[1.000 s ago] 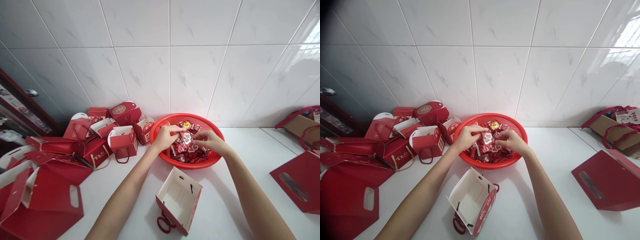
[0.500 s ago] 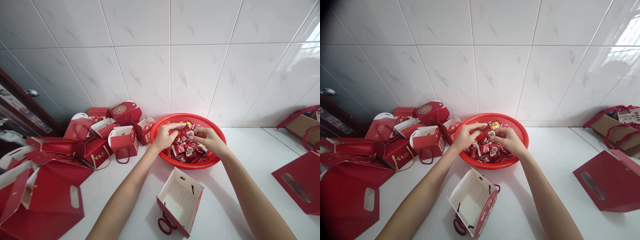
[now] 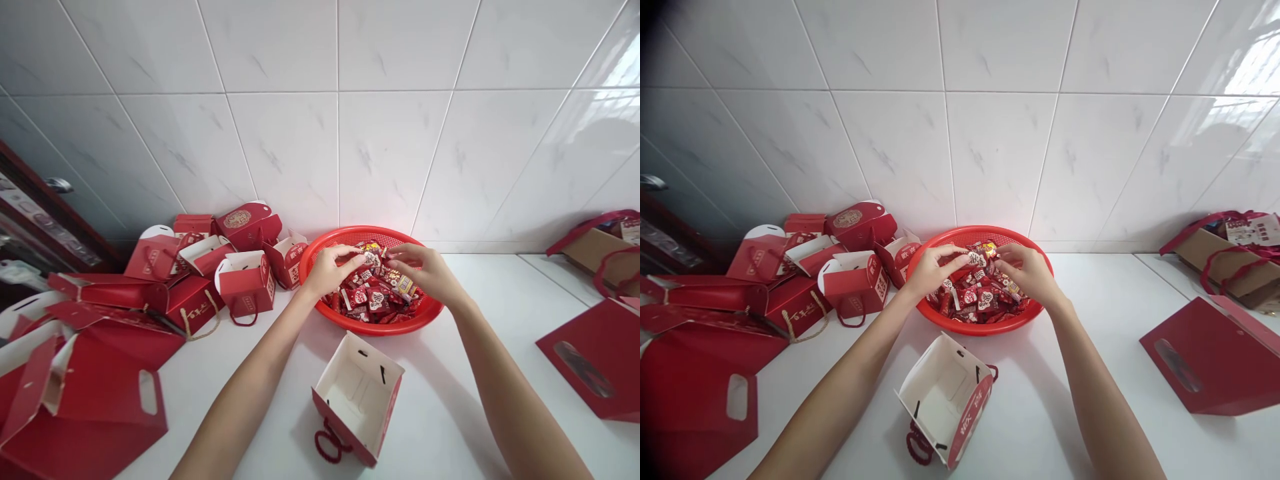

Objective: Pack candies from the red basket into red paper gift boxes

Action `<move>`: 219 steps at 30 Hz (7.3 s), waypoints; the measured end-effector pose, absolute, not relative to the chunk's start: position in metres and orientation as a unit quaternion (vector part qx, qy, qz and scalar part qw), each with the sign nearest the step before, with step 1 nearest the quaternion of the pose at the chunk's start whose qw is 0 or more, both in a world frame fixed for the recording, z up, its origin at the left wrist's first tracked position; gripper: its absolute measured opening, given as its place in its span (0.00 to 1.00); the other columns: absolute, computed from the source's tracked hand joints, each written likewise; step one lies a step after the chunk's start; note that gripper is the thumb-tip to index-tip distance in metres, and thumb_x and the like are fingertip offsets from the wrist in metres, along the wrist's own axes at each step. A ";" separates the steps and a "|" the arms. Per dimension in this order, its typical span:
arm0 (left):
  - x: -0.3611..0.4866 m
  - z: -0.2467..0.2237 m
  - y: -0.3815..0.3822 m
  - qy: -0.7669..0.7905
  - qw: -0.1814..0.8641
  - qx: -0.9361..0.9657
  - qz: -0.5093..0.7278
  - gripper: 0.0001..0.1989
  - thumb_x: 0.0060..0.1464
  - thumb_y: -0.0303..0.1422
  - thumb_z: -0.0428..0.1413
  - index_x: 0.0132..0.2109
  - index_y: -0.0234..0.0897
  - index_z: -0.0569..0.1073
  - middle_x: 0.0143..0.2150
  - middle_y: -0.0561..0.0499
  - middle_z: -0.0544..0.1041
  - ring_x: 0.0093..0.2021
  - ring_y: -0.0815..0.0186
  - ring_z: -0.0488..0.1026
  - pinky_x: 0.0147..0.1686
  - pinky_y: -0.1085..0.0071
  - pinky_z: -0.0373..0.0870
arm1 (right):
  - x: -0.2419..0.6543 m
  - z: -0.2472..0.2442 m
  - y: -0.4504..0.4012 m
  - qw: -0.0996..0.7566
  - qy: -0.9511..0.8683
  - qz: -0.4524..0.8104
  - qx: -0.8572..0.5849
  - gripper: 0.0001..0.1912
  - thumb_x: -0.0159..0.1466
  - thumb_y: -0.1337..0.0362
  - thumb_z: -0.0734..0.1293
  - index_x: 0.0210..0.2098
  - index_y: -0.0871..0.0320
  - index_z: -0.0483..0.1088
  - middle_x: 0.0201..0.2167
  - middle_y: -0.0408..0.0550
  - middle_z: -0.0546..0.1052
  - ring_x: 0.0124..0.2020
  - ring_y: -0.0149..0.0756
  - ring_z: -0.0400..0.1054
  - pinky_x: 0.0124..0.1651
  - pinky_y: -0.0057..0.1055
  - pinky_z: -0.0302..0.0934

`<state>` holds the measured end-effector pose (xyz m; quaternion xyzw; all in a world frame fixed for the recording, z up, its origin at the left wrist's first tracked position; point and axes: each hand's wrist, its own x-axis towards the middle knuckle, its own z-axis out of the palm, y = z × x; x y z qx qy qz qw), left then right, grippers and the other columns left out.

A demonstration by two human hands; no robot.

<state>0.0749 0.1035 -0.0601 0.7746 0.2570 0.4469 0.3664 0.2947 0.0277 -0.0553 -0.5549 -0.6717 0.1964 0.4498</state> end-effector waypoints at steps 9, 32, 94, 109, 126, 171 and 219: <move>0.075 -0.061 0.115 0.326 0.555 0.527 0.554 0.15 0.38 0.42 0.69 0.32 0.37 0.81 0.33 0.51 0.82 0.38 0.62 0.77 0.41 0.68 0.73 | 0.309 -0.059 0.030 0.192 -0.689 0.087 -0.693 0.22 0.64 0.72 0.63 0.55 0.57 0.76 0.57 0.53 0.80 0.59 0.50 0.73 0.58 0.41 0.67; 0.073 -0.055 0.111 0.327 0.610 0.460 0.556 0.17 0.31 0.41 0.71 0.28 0.37 0.79 0.31 0.52 0.79 0.35 0.64 0.75 0.38 0.70 0.74 | 0.297 -0.058 0.060 0.025 -0.695 0.140 -0.705 0.30 0.67 0.62 0.66 0.68 0.59 0.64 0.64 0.61 0.72 0.62 0.55 0.69 0.57 0.40 0.65; 0.073 -0.065 0.109 0.264 0.463 0.662 0.527 0.18 0.47 0.37 0.68 0.47 0.38 0.81 0.51 0.45 0.83 0.50 0.57 0.79 0.52 0.63 0.76 | 0.269 -0.059 0.037 0.612 -0.479 0.405 -0.481 0.22 0.55 0.45 0.76 0.39 0.54 0.75 0.40 0.49 0.81 0.40 0.41 0.77 0.43 0.38 0.76; 0.072 -0.068 0.115 0.295 0.497 0.591 0.563 0.21 0.44 0.37 0.69 0.47 0.37 0.81 0.52 0.45 0.82 0.51 0.57 0.78 0.53 0.60 0.75 | 0.307 -0.074 0.046 0.371 -0.593 0.176 -0.693 0.14 0.64 0.66 0.63 0.48 0.57 0.75 0.52 0.56 0.80 0.52 0.49 0.75 0.53 0.43 0.68; 0.074 -0.069 0.118 0.295 0.498 0.606 0.545 0.22 0.43 0.38 0.69 0.47 0.36 0.81 0.52 0.45 0.82 0.51 0.56 0.78 0.54 0.60 0.74 | 0.315 -0.071 0.091 0.138 -0.655 0.152 -0.727 0.29 0.48 0.79 0.69 0.47 0.51 0.79 0.41 0.49 0.82 0.45 0.50 0.75 0.41 0.33 0.65; 0.071 -0.068 0.114 0.285 0.470 0.672 0.497 0.16 0.49 0.35 0.66 0.47 0.39 0.80 0.54 0.45 0.81 0.54 0.56 0.77 0.57 0.59 0.73 | 0.300 -0.069 0.038 0.671 -0.445 0.414 -0.424 0.16 0.43 0.58 0.84 0.27 0.54 0.78 0.33 0.45 0.82 0.37 0.39 0.76 0.49 0.40 0.70; 0.071 -0.066 0.110 0.232 0.511 0.730 0.390 0.17 0.49 0.35 0.68 0.47 0.41 0.83 0.54 0.45 0.81 0.52 0.53 0.78 0.53 0.57 0.75 | 0.290 -0.067 0.034 0.642 -0.526 0.338 -0.443 0.23 0.51 0.52 0.81 0.43 0.54 0.76 0.28 0.43 0.78 0.32 0.38 0.73 0.40 0.39 0.69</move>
